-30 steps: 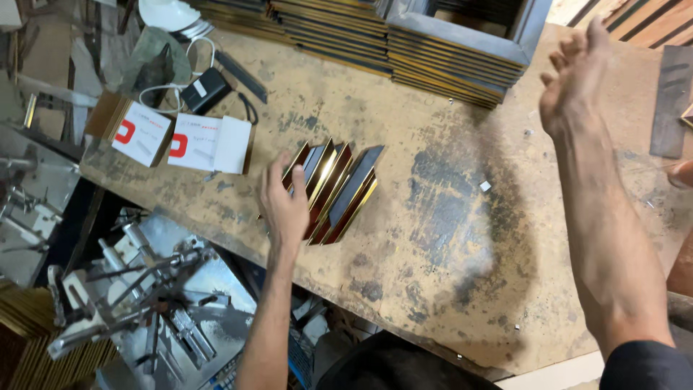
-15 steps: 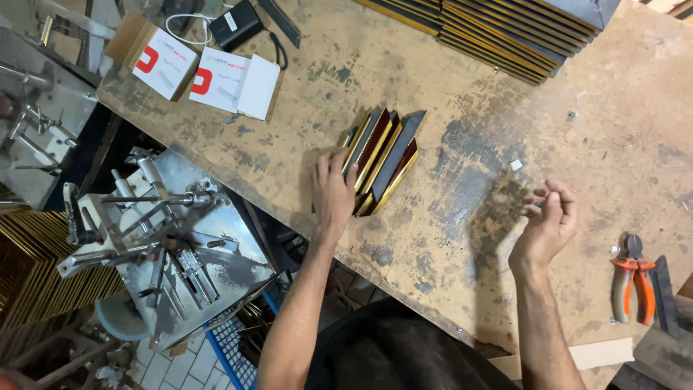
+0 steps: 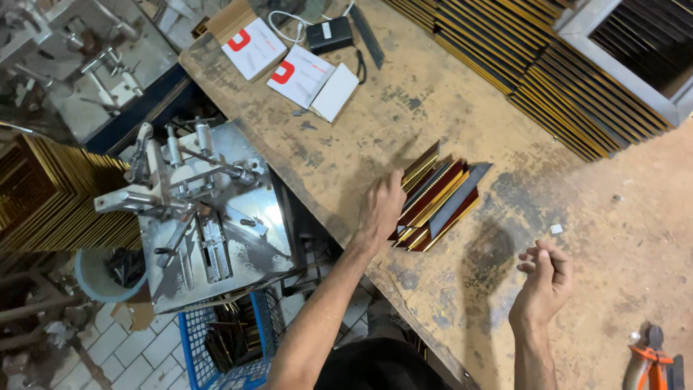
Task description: The person joins the mitered corners of picture frames using a manual V-nailer machine. They place a frame corner into the machine, press the lever to drive a V-nail, then set the joined frame on the workbench and pick up the next frame or frame pieces, repeating the process.
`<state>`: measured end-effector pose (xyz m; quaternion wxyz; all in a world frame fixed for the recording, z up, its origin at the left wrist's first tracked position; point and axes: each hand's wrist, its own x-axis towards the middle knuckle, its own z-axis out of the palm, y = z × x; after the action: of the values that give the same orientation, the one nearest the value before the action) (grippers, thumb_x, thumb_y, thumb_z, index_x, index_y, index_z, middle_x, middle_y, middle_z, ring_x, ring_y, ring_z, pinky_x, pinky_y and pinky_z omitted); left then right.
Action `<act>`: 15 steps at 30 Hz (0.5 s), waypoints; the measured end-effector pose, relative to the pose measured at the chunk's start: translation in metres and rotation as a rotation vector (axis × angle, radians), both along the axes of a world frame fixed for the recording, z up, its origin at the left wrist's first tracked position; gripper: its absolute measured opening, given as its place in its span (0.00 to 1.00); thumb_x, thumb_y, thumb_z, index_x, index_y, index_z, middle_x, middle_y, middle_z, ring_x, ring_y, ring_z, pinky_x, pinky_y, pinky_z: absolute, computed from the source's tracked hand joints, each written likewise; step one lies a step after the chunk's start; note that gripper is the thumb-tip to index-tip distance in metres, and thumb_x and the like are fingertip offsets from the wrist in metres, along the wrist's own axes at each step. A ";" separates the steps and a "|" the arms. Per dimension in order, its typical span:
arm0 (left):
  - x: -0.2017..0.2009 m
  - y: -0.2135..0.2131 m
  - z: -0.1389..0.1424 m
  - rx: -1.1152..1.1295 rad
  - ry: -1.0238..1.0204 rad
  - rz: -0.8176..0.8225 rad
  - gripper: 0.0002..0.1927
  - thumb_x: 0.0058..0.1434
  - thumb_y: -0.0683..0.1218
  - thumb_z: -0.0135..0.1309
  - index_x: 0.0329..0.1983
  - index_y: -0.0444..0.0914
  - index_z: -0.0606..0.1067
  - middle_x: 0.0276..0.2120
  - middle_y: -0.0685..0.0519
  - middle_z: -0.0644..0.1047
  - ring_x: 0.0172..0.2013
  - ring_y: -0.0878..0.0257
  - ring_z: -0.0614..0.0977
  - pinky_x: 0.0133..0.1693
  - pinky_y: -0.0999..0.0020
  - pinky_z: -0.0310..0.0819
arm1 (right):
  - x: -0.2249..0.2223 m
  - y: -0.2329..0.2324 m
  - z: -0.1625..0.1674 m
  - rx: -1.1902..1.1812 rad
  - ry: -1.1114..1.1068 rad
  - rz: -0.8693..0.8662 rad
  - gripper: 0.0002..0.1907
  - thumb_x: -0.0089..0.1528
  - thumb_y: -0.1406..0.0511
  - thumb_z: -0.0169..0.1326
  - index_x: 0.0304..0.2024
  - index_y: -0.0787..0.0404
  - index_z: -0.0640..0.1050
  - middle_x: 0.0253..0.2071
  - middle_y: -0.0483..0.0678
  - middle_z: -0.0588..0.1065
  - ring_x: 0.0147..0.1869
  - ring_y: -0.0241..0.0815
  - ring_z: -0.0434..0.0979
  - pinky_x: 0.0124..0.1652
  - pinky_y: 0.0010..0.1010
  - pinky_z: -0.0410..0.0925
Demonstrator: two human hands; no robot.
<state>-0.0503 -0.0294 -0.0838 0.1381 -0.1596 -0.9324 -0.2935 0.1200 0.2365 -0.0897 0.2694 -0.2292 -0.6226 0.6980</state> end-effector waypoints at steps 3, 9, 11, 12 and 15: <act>0.007 -0.015 0.016 0.077 0.065 0.020 0.14 0.63 0.37 0.54 0.51 0.34 0.70 0.34 0.39 0.79 0.36 0.44 0.82 0.38 0.53 0.78 | -0.001 -0.018 0.003 0.036 -0.016 0.028 0.07 0.76 0.69 0.48 0.54 0.65 0.74 0.45 0.49 0.76 0.45 0.38 0.76 0.43 0.28 0.69; 0.046 -0.058 0.040 0.544 -0.085 0.153 0.15 0.67 0.40 0.51 0.55 0.34 0.65 0.32 0.40 0.76 0.32 0.46 0.80 0.35 0.55 0.73 | -0.021 -0.083 0.044 0.264 -0.079 0.201 0.12 0.73 0.69 0.51 0.59 0.66 0.74 0.50 0.49 0.77 0.53 0.40 0.76 0.49 0.30 0.70; 0.076 -0.074 0.040 0.728 -0.256 0.163 0.13 0.71 0.40 0.50 0.55 0.34 0.63 0.33 0.41 0.75 0.33 0.50 0.79 0.36 0.56 0.72 | -0.022 -0.119 0.063 0.698 -0.009 0.376 0.22 0.64 0.69 0.57 0.60 0.65 0.73 0.52 0.53 0.75 0.52 0.45 0.75 0.48 0.34 0.69; 0.093 -0.083 0.039 0.793 -0.243 0.132 0.14 0.72 0.40 0.50 0.55 0.34 0.61 0.37 0.42 0.74 0.37 0.51 0.79 0.39 0.57 0.72 | -0.023 -0.142 0.070 0.917 0.032 0.456 0.27 0.59 0.69 0.59 0.61 0.64 0.73 0.53 0.54 0.74 0.52 0.47 0.74 0.47 0.36 0.69; 0.141 -0.117 0.029 0.965 -0.801 0.320 0.17 0.69 0.44 0.49 0.56 0.38 0.60 0.35 0.45 0.74 0.31 0.60 0.76 0.32 0.61 0.71 | -0.016 -0.215 0.091 1.093 0.047 0.752 0.31 0.50 0.69 0.64 0.58 0.55 0.75 0.60 0.58 0.68 0.60 0.55 0.69 0.53 0.44 0.68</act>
<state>0.0909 -0.1467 -0.0545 -0.1219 0.1833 -0.6873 -0.6922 0.1043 0.0213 0.0014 0.0983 0.1888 -0.9186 0.3330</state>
